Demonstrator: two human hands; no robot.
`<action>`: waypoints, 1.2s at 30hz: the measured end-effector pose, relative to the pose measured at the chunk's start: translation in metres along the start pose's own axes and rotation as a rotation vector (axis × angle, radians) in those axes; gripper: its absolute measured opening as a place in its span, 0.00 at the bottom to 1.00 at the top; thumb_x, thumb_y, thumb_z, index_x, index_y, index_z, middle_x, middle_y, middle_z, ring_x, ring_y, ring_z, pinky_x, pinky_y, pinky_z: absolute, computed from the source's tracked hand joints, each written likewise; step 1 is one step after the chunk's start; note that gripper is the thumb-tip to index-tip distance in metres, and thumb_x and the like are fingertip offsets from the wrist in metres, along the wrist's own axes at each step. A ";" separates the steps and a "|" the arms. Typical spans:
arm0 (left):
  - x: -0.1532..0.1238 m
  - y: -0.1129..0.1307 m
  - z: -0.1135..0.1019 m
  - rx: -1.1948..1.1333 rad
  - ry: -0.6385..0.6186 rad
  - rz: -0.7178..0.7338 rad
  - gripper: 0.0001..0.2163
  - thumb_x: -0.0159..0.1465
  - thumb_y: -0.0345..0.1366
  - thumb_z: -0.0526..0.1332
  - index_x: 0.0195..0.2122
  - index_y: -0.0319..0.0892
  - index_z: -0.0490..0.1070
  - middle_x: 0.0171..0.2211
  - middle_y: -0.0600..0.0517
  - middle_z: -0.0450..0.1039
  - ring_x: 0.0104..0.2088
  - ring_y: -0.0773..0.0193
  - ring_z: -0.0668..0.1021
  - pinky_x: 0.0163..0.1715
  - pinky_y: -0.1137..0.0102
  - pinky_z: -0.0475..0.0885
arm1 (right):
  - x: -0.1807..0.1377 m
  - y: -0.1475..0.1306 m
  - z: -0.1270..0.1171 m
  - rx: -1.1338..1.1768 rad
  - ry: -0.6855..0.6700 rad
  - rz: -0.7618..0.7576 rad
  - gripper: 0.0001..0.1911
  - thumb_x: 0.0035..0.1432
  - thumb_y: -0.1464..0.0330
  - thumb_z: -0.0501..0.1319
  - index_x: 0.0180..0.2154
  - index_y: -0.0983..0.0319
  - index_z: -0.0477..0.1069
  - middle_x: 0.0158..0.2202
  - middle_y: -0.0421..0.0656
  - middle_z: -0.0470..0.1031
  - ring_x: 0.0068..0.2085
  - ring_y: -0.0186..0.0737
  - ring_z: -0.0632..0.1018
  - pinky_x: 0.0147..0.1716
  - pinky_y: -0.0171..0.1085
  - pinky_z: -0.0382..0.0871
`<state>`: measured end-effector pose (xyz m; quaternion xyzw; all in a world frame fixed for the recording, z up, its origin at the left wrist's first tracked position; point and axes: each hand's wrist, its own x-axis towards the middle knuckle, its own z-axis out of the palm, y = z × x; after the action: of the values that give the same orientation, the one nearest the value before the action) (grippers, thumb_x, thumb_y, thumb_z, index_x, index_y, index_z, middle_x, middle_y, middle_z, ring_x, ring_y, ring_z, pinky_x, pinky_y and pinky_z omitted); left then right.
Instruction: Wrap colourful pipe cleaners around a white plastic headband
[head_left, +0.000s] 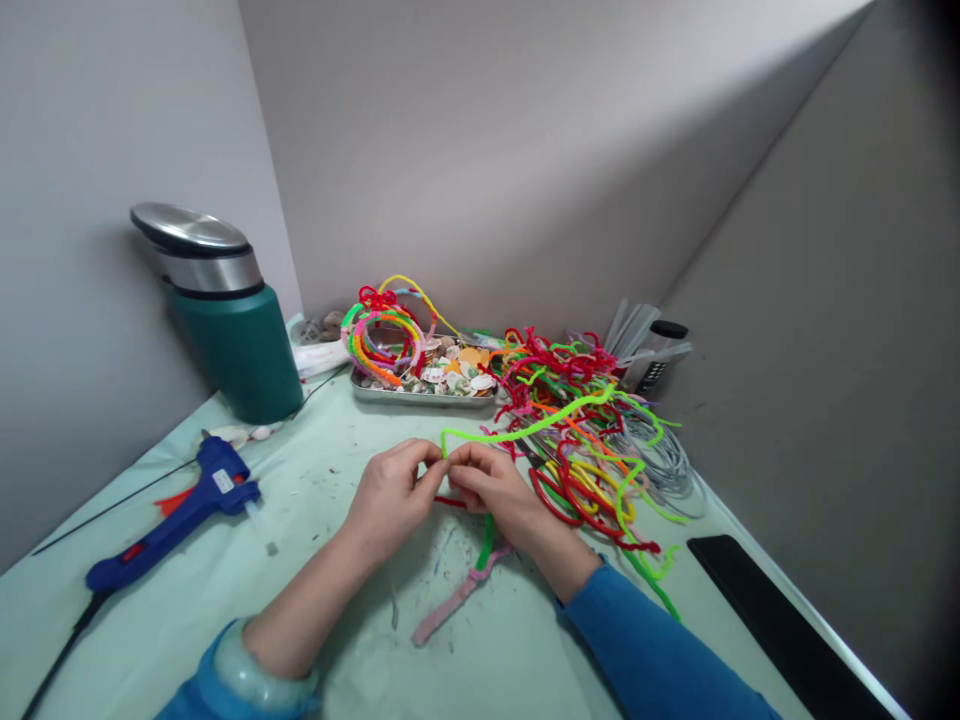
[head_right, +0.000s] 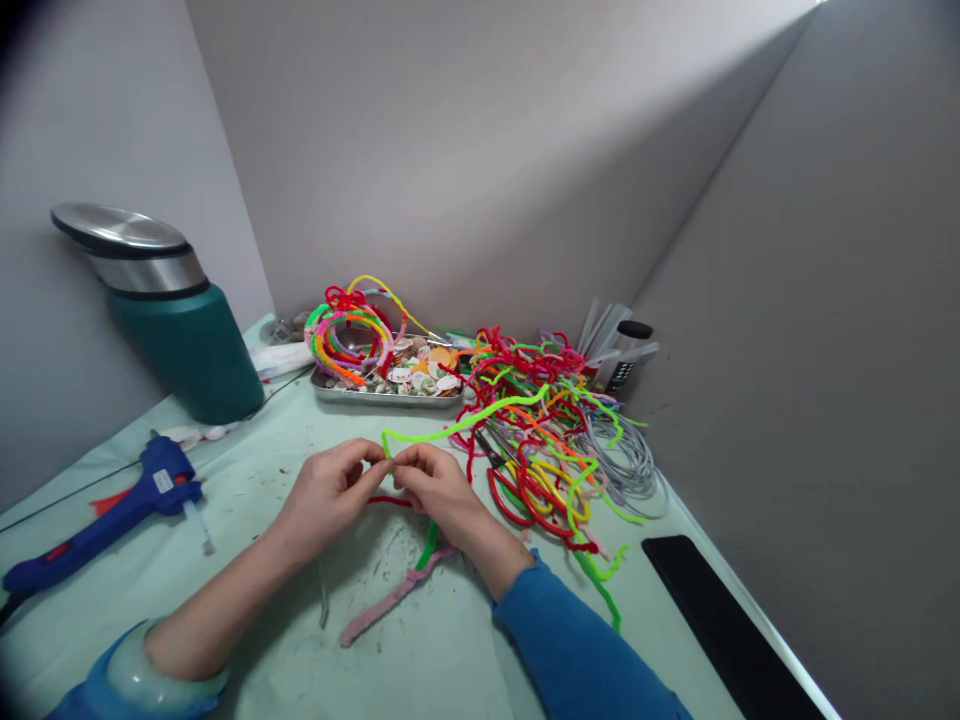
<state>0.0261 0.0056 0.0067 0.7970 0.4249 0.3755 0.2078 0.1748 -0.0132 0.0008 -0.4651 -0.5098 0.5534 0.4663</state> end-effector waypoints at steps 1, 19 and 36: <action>0.000 0.000 0.000 -0.004 -0.002 0.000 0.08 0.60 0.37 0.52 0.28 0.41 0.67 0.24 0.55 0.70 0.22 0.71 0.68 0.23 0.76 0.59 | 0.000 -0.001 0.000 0.007 -0.006 0.003 0.04 0.48 0.69 0.57 0.28 0.63 0.66 0.19 0.34 0.61 0.17 0.25 0.58 0.15 0.27 0.48; -0.005 0.003 0.000 0.063 -0.063 0.040 0.06 0.61 0.36 0.50 0.30 0.43 0.63 0.25 0.55 0.69 0.23 0.69 0.69 0.24 0.75 0.59 | 0.001 0.000 0.004 -0.033 0.059 0.072 0.04 0.45 0.69 0.55 0.23 0.62 0.61 0.16 0.32 0.55 0.16 0.25 0.55 0.15 0.28 0.46; 0.000 0.001 0.002 -0.056 -0.072 -0.152 0.07 0.58 0.39 0.53 0.28 0.42 0.64 0.19 0.58 0.68 0.19 0.70 0.68 0.21 0.76 0.58 | 0.004 0.010 0.002 -0.226 0.118 -0.120 0.01 0.45 0.72 0.55 0.24 0.63 0.64 0.21 0.35 0.63 0.22 0.29 0.62 0.21 0.29 0.55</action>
<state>0.0284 0.0048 0.0061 0.7694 0.4659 0.3413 0.2730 0.1721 -0.0102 -0.0097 -0.5150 -0.5674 0.4355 0.4724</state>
